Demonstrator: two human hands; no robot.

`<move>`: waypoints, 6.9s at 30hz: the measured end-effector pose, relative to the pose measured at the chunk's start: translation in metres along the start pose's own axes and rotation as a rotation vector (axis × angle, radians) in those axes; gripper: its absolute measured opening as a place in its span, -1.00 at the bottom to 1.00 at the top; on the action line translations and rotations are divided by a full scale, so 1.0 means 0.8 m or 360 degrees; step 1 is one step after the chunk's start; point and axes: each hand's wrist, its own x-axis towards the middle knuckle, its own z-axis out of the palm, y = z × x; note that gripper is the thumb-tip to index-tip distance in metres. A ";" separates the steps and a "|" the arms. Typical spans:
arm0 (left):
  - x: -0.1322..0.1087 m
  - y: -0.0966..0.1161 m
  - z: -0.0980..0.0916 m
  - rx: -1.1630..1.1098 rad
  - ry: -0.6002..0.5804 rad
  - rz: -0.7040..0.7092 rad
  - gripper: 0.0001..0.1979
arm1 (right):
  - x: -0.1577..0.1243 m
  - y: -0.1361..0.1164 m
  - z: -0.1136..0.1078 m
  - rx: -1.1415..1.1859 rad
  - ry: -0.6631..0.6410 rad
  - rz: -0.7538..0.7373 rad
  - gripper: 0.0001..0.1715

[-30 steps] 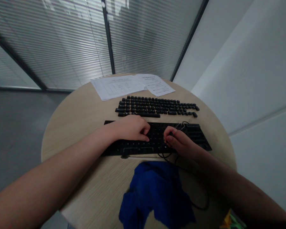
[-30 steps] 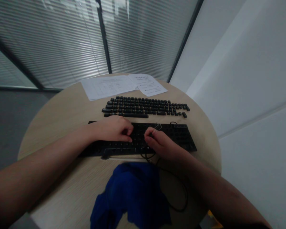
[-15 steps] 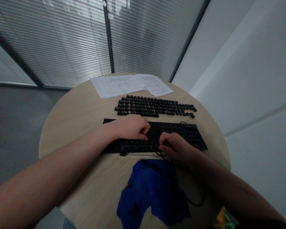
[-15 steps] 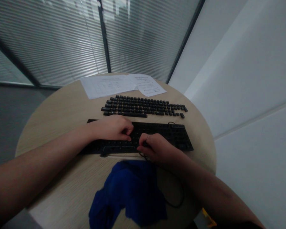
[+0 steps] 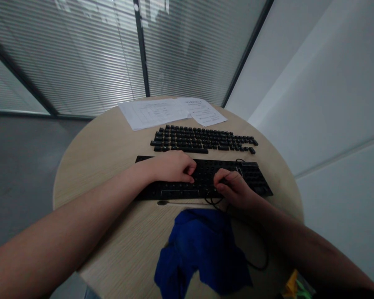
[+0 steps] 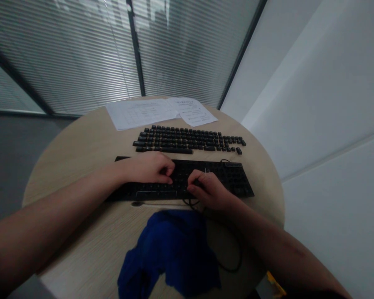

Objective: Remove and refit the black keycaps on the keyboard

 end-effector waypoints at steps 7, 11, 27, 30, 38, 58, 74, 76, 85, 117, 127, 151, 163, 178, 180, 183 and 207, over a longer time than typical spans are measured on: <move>0.000 -0.003 0.001 0.0009 -0.0002 0.0070 -0.84 | 0.007 0.007 0.010 0.0578 0.0381 0.0237 -0.51; -0.003 -0.004 -0.004 -0.0177 0.0094 0.0257 -0.89 | 0.014 0.007 0.012 0.0599 0.0473 0.0319 -0.48; -0.011 0.023 -0.005 -0.0295 0.0483 0.0601 -0.89 | 0.029 0.008 0.009 0.1022 0.0525 0.0553 -0.43; -0.012 0.023 -0.006 -0.0271 0.0426 0.0579 -0.93 | 0.029 0.003 0.008 0.1021 0.0383 0.0583 -0.42; -0.018 0.031 -0.013 -0.0323 0.0359 0.0569 -0.95 | 0.024 0.011 0.002 0.0726 0.0418 0.0512 -0.42; -0.026 0.039 -0.009 0.0462 0.1047 0.0799 -0.83 | 0.020 -0.018 -0.019 -0.0675 0.0184 -0.0112 -0.74; -0.043 0.003 -0.046 0.0482 0.0739 0.0421 -0.83 | 0.037 -0.010 -0.056 -0.0681 0.0100 0.0517 -0.73; -0.045 -0.016 -0.055 0.0495 0.0746 0.0269 -0.80 | 0.055 -0.002 -0.069 -0.0969 0.0144 0.0549 -0.75; -0.048 -0.050 -0.064 0.0499 0.0813 -0.0035 -0.70 | 0.117 0.039 -0.070 -0.1495 -0.0035 0.0731 -0.71; -0.042 -0.051 -0.061 0.0392 0.0650 -0.0074 -0.66 | 0.099 0.040 -0.070 -0.1419 0.0243 0.0181 -0.76; -0.036 -0.036 -0.062 0.0390 0.0434 -0.0123 -0.67 | 0.011 -0.052 -0.062 0.0023 0.0679 0.0201 -0.26; -0.013 0.019 -0.013 0.0164 -0.0109 0.0025 -0.71 | -0.009 0.014 -0.016 0.0650 0.0535 0.0425 -0.43; -0.007 0.018 -0.009 0.0165 -0.0120 -0.0018 -0.75 | -0.010 0.009 -0.008 0.0500 0.0448 0.0495 -0.40; -0.005 0.017 -0.007 0.0146 -0.0122 -0.0021 -0.75 | -0.020 0.002 -0.012 0.0107 0.0077 0.0416 -0.51; -0.005 0.016 -0.006 0.0141 -0.0122 -0.0019 -0.75 | -0.022 0.000 -0.013 -0.0023 0.0026 0.0346 -0.54; -0.005 0.015 -0.006 0.0147 -0.0122 -0.0014 -0.76 | -0.023 -0.002 -0.014 -0.0157 -0.0019 0.0251 -0.58; -0.010 0.023 -0.010 0.0238 -0.0176 -0.0038 -0.70 | -0.028 0.015 -0.008 0.0222 0.0144 0.0303 -0.54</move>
